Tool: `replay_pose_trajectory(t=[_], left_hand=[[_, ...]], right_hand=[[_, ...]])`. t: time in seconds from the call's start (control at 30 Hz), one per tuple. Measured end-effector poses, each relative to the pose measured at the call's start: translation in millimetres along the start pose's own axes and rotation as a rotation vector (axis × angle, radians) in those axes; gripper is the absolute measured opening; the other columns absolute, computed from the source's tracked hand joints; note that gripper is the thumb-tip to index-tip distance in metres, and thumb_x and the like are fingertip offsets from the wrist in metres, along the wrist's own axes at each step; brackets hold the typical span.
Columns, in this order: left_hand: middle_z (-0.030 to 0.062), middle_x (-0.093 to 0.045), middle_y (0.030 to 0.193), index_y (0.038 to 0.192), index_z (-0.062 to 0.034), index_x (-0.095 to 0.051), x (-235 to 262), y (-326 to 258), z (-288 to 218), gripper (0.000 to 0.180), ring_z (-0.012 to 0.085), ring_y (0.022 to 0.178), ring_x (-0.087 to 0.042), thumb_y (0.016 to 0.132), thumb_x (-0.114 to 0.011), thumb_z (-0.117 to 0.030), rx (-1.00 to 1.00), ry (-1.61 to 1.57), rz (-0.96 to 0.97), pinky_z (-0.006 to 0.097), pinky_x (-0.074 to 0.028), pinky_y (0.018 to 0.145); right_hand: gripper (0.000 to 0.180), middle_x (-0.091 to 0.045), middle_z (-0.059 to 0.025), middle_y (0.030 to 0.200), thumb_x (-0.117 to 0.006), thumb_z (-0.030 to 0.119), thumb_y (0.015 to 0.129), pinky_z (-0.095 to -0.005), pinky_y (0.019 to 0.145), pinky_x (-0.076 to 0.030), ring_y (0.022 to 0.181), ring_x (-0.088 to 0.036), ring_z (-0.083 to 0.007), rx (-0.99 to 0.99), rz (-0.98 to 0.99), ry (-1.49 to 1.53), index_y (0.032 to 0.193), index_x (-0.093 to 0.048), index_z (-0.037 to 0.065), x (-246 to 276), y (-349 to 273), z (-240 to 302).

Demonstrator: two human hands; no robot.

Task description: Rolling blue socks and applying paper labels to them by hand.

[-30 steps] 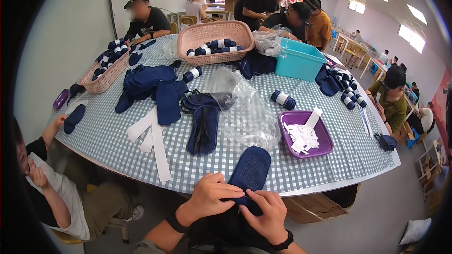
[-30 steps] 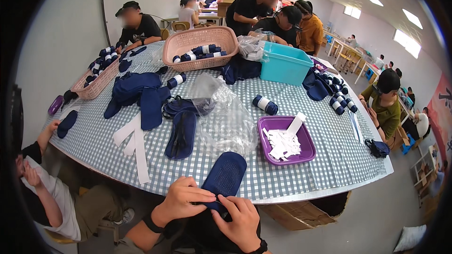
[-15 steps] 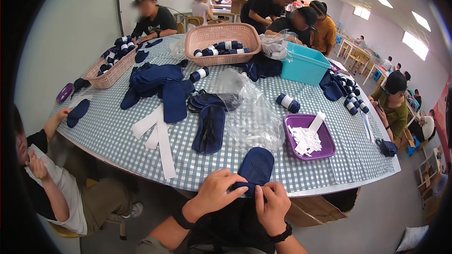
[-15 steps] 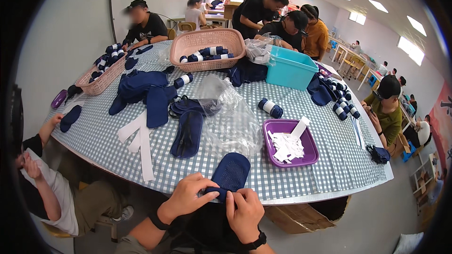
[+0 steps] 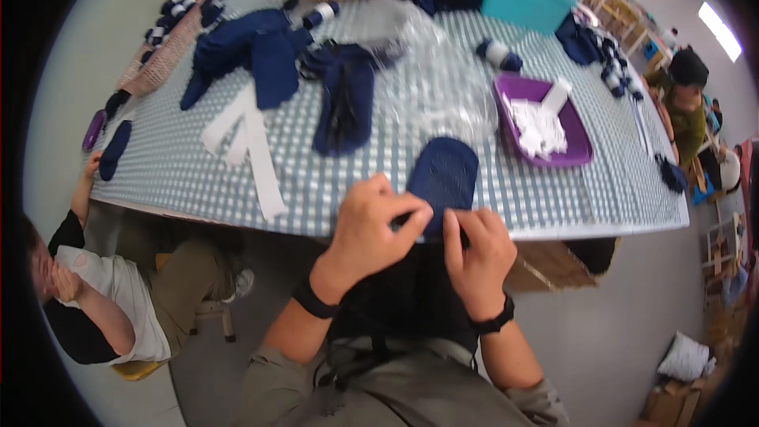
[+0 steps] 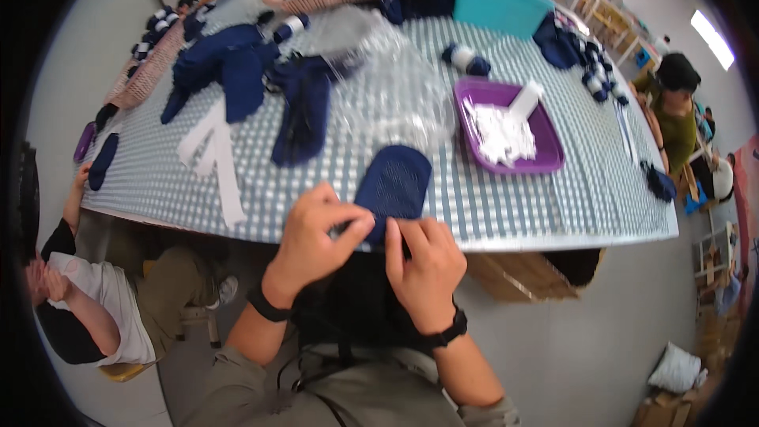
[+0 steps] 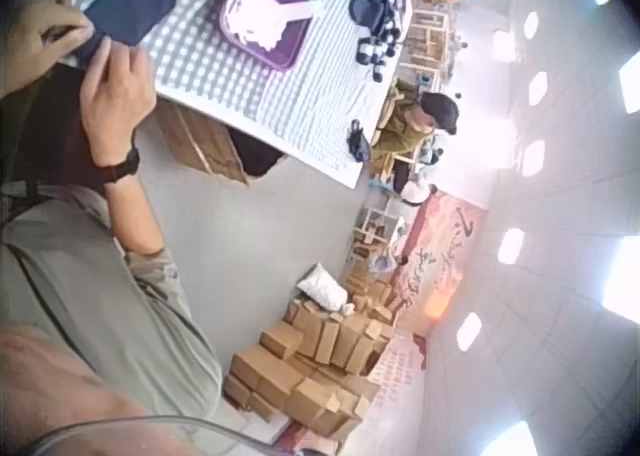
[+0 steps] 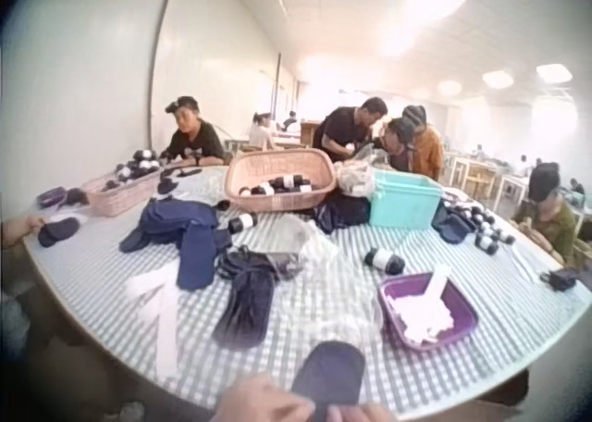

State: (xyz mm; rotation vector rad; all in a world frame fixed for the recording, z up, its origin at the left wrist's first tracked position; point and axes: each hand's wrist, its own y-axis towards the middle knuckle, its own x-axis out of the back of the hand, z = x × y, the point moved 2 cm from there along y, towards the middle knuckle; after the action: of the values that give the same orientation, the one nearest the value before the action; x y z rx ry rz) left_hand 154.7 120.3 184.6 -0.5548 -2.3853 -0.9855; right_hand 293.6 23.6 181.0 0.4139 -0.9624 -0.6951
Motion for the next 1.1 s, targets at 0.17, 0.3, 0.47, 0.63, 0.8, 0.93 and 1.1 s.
replay_pose_trajectory(t=[0.17, 0.3, 0.47, 0.63, 0.8, 0.93, 1.1], left_hand=[[0.0058, -0.051, 0.066, 0.082, -0.0113, -0.075, -6, 7, -5, 0.011, 0.0190, 0.063, -0.051, 0.072, -0.077, -0.013, 0.148, 0.164, -0.017, 0.033, -0.041, 0.056], [0.0027, -0.050, 0.066, 0.082, -0.0135, -0.075, -14, 5, -7, 0.016, 0.0174, 0.063, -0.051, 0.067, -0.074, -0.009, 0.173, 0.185, -0.052, 0.031, -0.042, 0.057], [0.0039, -0.064, 0.080, 0.080, -0.0157, -0.075, -18, -3, -7, 0.018, 0.0211, 0.080, -0.059, 0.064, -0.075, -0.007, -0.018, 0.280, -0.118, 0.032, -0.045, 0.065], [-0.0019, -0.075, 0.087, 0.079, -0.0138, -0.075, -13, -1, -4, 0.024, 0.0253, 0.091, -0.062, 0.065, -0.071, 0.006, -0.312, 0.134, -0.144, 0.034, -0.049, 0.077], [-0.0005, -0.074, 0.091, 0.085, -0.0130, -0.075, -7, -4, 2, 0.026, 0.0237, 0.087, -0.060, 0.066, -0.072, 0.004, -0.320, 0.122, -0.029, 0.033, -0.048, 0.076], [0.0003, -0.074, 0.097, 0.099, -0.0099, -0.072, 3, 0, -4, 0.035, 0.0227, 0.088, -0.058, 0.064, -0.075, -0.003, -0.222, 0.126, 0.137, 0.033, -0.046, 0.080], [0.0005, -0.074, 0.098, 0.108, -0.0062, -0.068, 1, 2, 2, 0.046, 0.0218, 0.088, -0.056, 0.063, -0.075, -0.004, -0.166, 0.060, 0.146, 0.033, -0.046, 0.080]], right_hand=[[0.012, -0.053, -0.0041, 0.062, -0.075, 0.018, 0.081, -0.0351, 0.047, -0.038, 0.052, -0.054, -0.0238, -0.090, -0.014, 0.005, 0.073, -0.070, 0.010, -4, 6, -9], [0.015, -0.054, -0.0039, 0.059, -0.077, 0.019, 0.078, -0.0343, 0.046, -0.037, 0.048, -0.053, -0.0227, -0.171, 0.021, 0.053, 0.070, -0.070, 0.009, -4, 7, -13], [0.015, -0.061, -0.0042, 0.058, -0.079, 0.021, 0.075, -0.0310, 0.046, -0.039, 0.049, -0.057, -0.0194, -0.302, 0.074, 0.154, 0.071, -0.071, 0.008, -2, 9, -19], [0.012, -0.063, -0.0033, 0.061, -0.078, 0.021, 0.075, -0.0297, 0.048, -0.040, 0.052, -0.059, -0.0177, -0.343, 0.159, 0.184, 0.074, -0.073, 0.010, -5, 12, -20], [0.007, -0.067, -0.0020, 0.074, -0.078, 0.014, 0.075, -0.0292, 0.050, -0.042, 0.057, -0.060, -0.0172, -0.237, 0.074, 0.160, 0.079, -0.073, 0.011, -2, 11, -16], [0.011, -0.069, -0.0005, 0.083, -0.077, 0.009, 0.075, -0.0299, 0.056, -0.047, 0.066, -0.063, -0.0177, -0.077, 0.011, 0.156, 0.085, -0.073, 0.011, -4, 0, -14], [0.024, -0.070, -0.0025, 0.092, -0.079, 0.009, 0.072, -0.0309, 0.068, -0.053, 0.080, -0.067, -0.0212, 0.112, 0.044, 0.084, 0.095, -0.072, 0.010, 1, -1, -10]])
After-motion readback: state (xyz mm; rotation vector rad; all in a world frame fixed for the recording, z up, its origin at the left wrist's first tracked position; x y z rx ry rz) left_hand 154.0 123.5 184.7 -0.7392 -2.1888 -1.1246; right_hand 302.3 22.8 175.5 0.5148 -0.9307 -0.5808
